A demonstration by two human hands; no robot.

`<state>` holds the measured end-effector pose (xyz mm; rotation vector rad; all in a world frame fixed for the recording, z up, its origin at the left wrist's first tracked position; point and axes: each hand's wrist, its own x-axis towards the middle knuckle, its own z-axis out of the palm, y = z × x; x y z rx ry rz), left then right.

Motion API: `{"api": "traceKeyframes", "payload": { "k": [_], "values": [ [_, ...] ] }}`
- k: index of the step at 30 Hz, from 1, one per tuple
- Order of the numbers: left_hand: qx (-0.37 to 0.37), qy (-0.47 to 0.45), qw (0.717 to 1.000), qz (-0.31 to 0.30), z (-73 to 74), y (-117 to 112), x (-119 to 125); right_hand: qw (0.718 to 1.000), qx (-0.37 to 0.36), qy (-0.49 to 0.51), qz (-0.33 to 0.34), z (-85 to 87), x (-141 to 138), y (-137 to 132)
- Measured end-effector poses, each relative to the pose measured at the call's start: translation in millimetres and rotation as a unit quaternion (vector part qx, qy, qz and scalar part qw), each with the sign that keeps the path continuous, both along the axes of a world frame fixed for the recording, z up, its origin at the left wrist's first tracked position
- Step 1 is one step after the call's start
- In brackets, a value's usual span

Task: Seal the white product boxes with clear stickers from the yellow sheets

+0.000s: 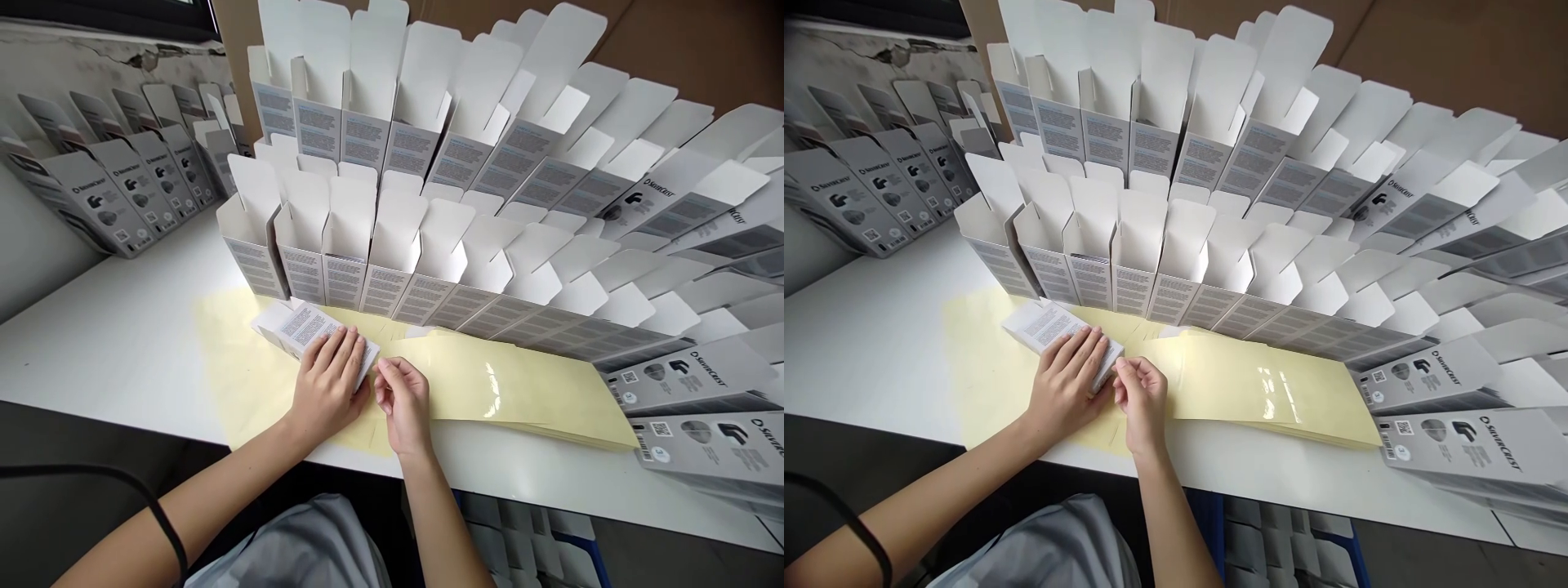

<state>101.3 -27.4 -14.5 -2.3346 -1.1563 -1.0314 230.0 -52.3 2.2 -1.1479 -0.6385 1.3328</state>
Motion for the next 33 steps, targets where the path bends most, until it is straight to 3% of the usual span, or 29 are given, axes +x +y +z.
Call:
{"api": "traceKeyframes", "payload": {
  "k": [16, 28, 33],
  "values": [
    [-0.002, -0.001, 1.0, 0.002, 0.5, -0.4, -0.7, 1.0, 0.015, -0.019, -0.001, -7.8, -1.7, -1.0],
    [0.004, 0.004, 1.0, 0.002, 0.2, 0.3, -1.6, 0.99, 0.027, -0.134, -0.019, -9.8, -4.6, -0.1],
    [0.002, 0.004, 1.0, 0.003, -1.2, -0.3, -2.4, 0.973, 0.016, -0.23, 0.017, -1.8, 0.3, 2.1]
  ]
}}
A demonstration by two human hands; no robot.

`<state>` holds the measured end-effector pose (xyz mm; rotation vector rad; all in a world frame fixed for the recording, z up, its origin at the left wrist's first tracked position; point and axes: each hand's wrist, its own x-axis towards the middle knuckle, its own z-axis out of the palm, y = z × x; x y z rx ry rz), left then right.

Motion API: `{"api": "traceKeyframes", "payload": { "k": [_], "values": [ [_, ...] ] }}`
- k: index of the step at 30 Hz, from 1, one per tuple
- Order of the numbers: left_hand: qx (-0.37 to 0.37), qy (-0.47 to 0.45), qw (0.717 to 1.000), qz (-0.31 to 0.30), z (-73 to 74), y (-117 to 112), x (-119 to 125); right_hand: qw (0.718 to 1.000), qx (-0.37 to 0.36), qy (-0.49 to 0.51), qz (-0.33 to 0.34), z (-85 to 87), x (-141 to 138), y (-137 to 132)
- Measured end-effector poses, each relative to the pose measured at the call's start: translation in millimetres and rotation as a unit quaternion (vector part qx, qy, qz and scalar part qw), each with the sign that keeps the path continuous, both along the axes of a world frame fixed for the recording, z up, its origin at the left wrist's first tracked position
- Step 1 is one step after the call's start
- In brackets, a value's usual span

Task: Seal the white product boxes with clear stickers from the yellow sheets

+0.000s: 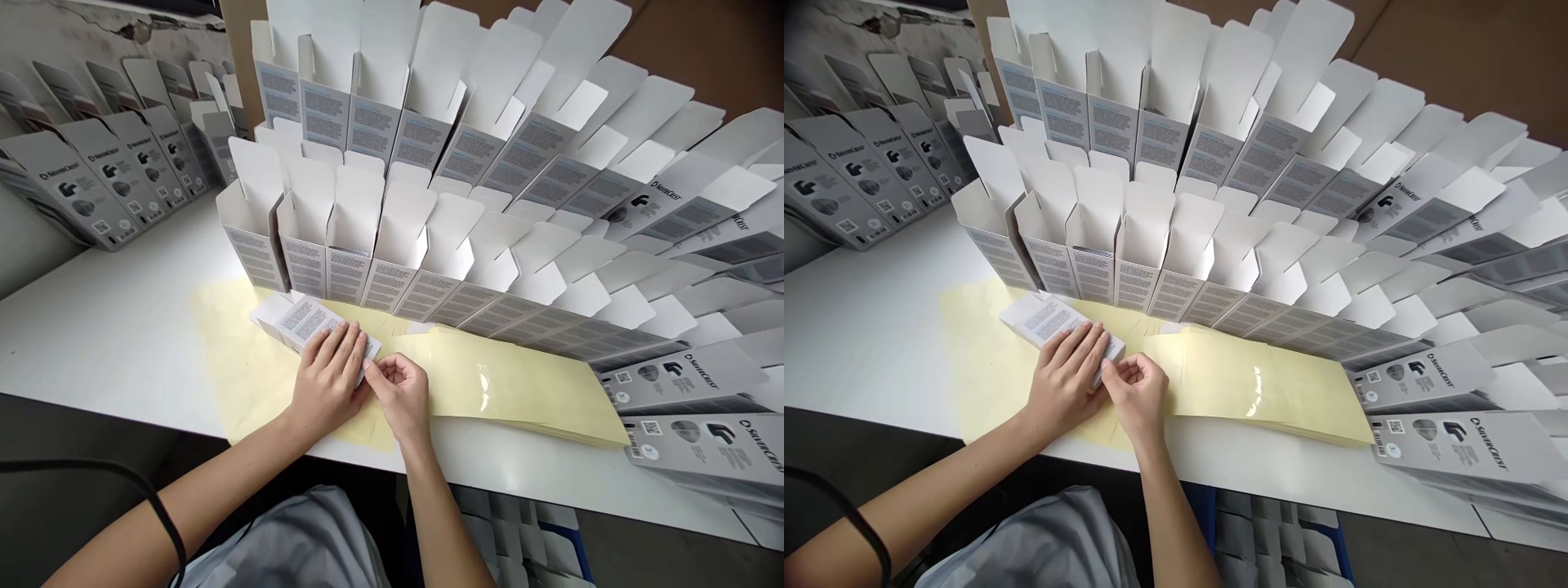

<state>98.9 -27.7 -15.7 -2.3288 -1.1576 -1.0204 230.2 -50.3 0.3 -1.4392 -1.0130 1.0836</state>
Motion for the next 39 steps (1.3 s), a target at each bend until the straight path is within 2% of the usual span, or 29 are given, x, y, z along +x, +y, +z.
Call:
{"api": "traceKeyframes", "payload": {
  "k": [4, 8, 10, 16, 22, 26, 28, 39],
  "values": [
    [0.0, -0.004, 1.0, 0.0, -0.6, 0.0, -0.2, 0.998, -0.01, -0.068, 0.0, 4.3, 6.9, 2.8],
    [0.0, -0.009, 1.0, 0.001, -0.2, 0.5, 0.1, 0.999, 0.044, -0.027, 0.019, -1.3, 6.3, 7.8],
    [0.003, -0.013, 1.0, 0.001, -0.4, 0.9, 0.3, 0.998, 0.066, -0.007, 0.005, -6.3, 3.7, 11.4],
    [-0.004, -0.016, 1.0, -0.002, -1.9, 1.9, 0.8, 0.997, 0.063, 0.025, -0.031, -12.6, 0.4, 17.5],
    [-0.006, -0.019, 1.0, 0.003, -1.8, 1.8, 0.4, 0.99, 0.008, 0.135, 0.023, -7.5, 4.9, 8.7],
    [-0.008, -0.017, 1.0, -0.003, -1.1, 1.8, -0.5, 0.98, 0.001, 0.178, 0.084, -6.2, 8.2, 5.7],
    [-0.005, -0.015, 1.0, -0.005, -0.9, 1.9, -0.7, 0.977, 0.005, 0.191, 0.094, -8.6, 8.8, 6.7],
    [-0.025, -0.024, 0.999, -0.017, -4.7, 3.1, -1.2, 0.98, 0.015, 0.197, 0.02, -19.2, 2.4, 21.9]
  ]
}}
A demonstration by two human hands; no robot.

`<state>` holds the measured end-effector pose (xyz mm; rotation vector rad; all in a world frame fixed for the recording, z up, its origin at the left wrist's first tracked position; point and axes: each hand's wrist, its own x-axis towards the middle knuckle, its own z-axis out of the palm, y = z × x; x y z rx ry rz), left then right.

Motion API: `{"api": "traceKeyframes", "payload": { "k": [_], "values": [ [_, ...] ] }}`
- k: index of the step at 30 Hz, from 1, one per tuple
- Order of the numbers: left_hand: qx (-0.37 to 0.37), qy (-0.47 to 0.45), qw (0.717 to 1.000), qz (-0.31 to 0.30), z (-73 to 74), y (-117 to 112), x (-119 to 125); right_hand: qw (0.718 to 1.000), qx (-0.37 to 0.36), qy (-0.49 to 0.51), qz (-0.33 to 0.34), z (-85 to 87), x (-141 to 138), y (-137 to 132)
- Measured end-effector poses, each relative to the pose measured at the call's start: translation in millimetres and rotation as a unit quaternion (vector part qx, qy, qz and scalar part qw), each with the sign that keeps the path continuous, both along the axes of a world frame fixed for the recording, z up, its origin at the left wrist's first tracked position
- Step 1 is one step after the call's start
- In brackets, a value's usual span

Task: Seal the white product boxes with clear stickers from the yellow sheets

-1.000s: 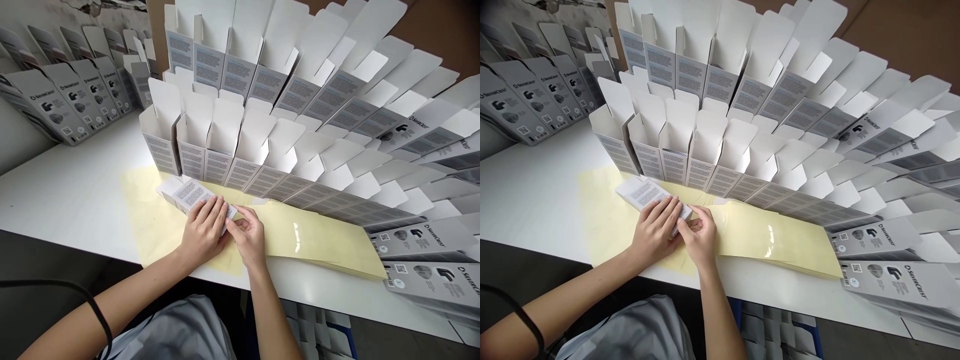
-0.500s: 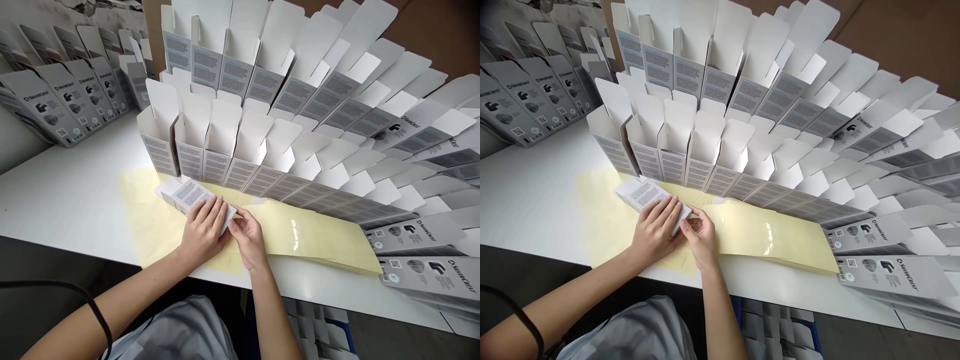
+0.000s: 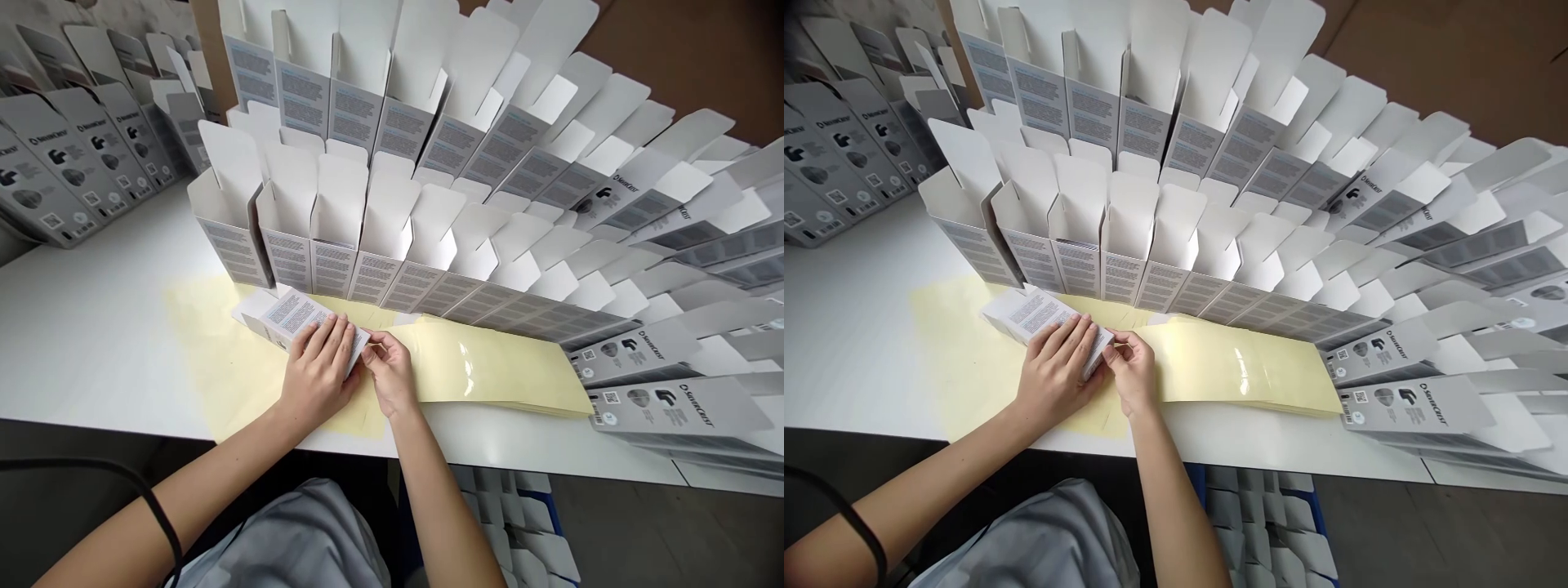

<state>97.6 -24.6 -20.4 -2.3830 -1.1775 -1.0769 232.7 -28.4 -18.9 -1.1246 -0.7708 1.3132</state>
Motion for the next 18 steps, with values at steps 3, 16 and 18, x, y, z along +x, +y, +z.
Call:
{"api": "traceKeyframes", "payload": {
  "k": [3, 16, 18],
  "values": [
    [0.006, -0.001, 1.0, 0.002, 0.0, 0.2, 0.2, 1.0, 0.0, -0.015, -0.026, -2.5, 0.3, 1.0],
    [0.016, 0.015, 1.0, 0.0, 1.6, 0.8, -1.4, 1.0, -0.006, 0.03, 0.007, 1.6, 1.8, -1.9],
    [0.015, 0.013, 1.0, -0.003, 1.6, 0.9, -1.6, 1.0, -0.013, 0.029, -0.002, 1.3, 0.9, 0.3]
  ]
}}
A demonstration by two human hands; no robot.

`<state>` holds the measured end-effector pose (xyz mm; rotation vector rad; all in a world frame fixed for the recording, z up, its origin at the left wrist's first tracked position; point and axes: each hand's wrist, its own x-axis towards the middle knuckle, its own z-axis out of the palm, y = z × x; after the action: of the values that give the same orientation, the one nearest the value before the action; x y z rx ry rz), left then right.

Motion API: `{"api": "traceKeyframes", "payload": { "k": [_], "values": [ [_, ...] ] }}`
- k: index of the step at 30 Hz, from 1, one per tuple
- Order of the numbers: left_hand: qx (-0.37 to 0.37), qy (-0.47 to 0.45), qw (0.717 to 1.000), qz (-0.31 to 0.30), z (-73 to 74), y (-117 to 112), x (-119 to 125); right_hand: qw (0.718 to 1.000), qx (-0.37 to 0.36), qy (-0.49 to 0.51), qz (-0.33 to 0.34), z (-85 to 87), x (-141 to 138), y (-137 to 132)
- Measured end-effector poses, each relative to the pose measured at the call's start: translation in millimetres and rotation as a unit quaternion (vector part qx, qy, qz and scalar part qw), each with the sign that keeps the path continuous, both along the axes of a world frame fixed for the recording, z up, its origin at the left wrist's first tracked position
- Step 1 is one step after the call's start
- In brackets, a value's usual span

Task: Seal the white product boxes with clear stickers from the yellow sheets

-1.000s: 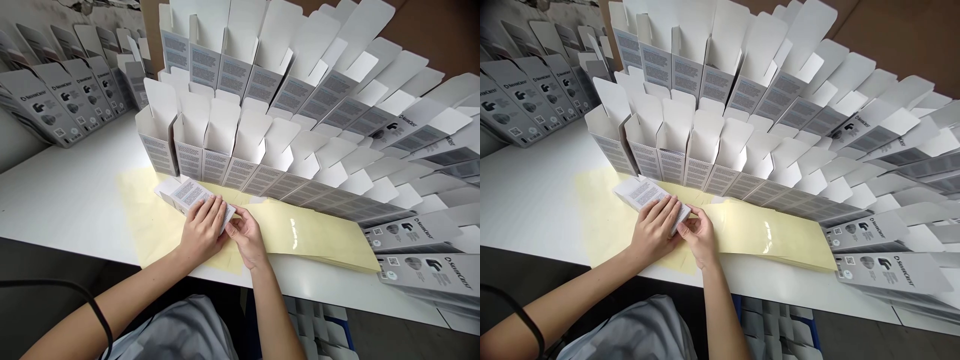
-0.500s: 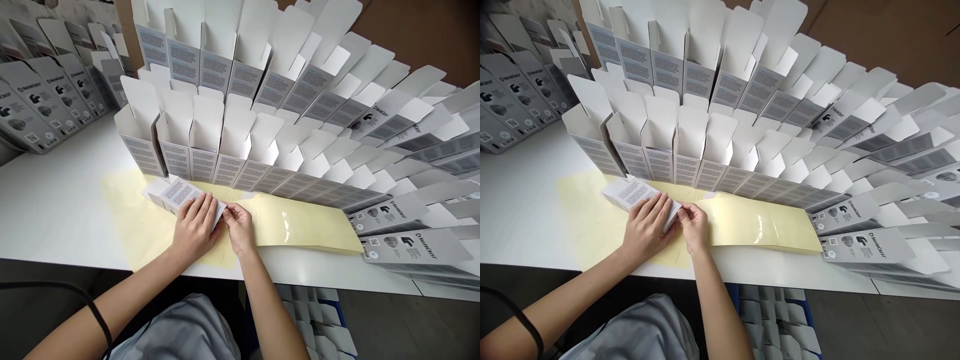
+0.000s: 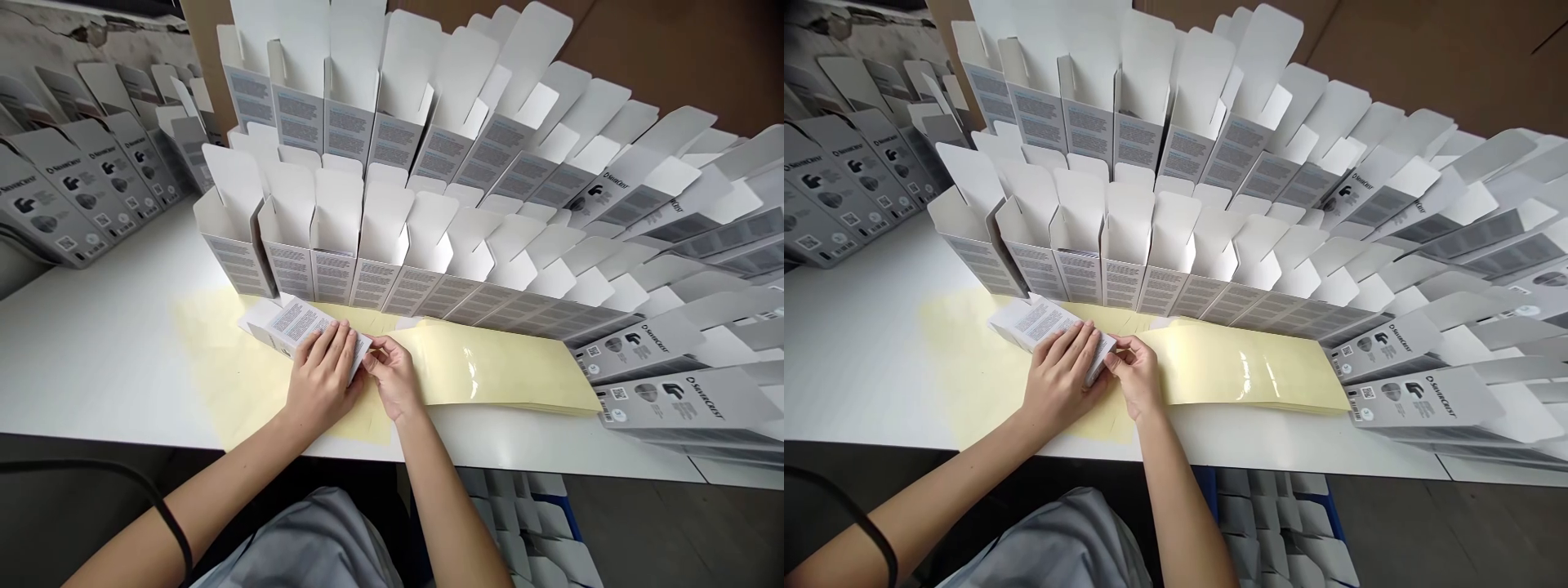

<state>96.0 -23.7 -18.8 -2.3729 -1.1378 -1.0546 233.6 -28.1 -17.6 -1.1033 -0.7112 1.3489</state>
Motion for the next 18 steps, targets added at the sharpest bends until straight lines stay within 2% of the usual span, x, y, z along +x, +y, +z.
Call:
{"api": "traceKeyframes", "payload": {
  "k": [6, 11, 13, 16, 18],
  "values": [
    [0.01, -0.002, 1.0, -0.007, -0.2, -1.1, 0.1, 1.0, 0.001, 0.003, -0.002, 3.6, 0.6, 0.7],
    [-0.014, -0.014, 1.0, -0.014, -1.0, -0.7, 1.3, 1.0, 0.003, -0.019, 0.011, 7.7, 1.1, -2.8],
    [-0.039, -0.029, 0.998, -0.038, 3.8, 0.2, -1.3, 0.999, -0.001, -0.046, 0.022, 9.3, 0.8, -5.0],
    [-0.083, -0.1, 0.986, -0.099, 17.6, -2.0, -12.5, 0.998, -0.003, -0.059, 0.032, 12.2, 0.9, -9.3],
    [-0.085, -0.164, 0.979, -0.083, 26.6, -7.7, -23.7, 0.997, -0.003, -0.063, 0.032, 13.7, 2.5, -13.1]
  ]
}}
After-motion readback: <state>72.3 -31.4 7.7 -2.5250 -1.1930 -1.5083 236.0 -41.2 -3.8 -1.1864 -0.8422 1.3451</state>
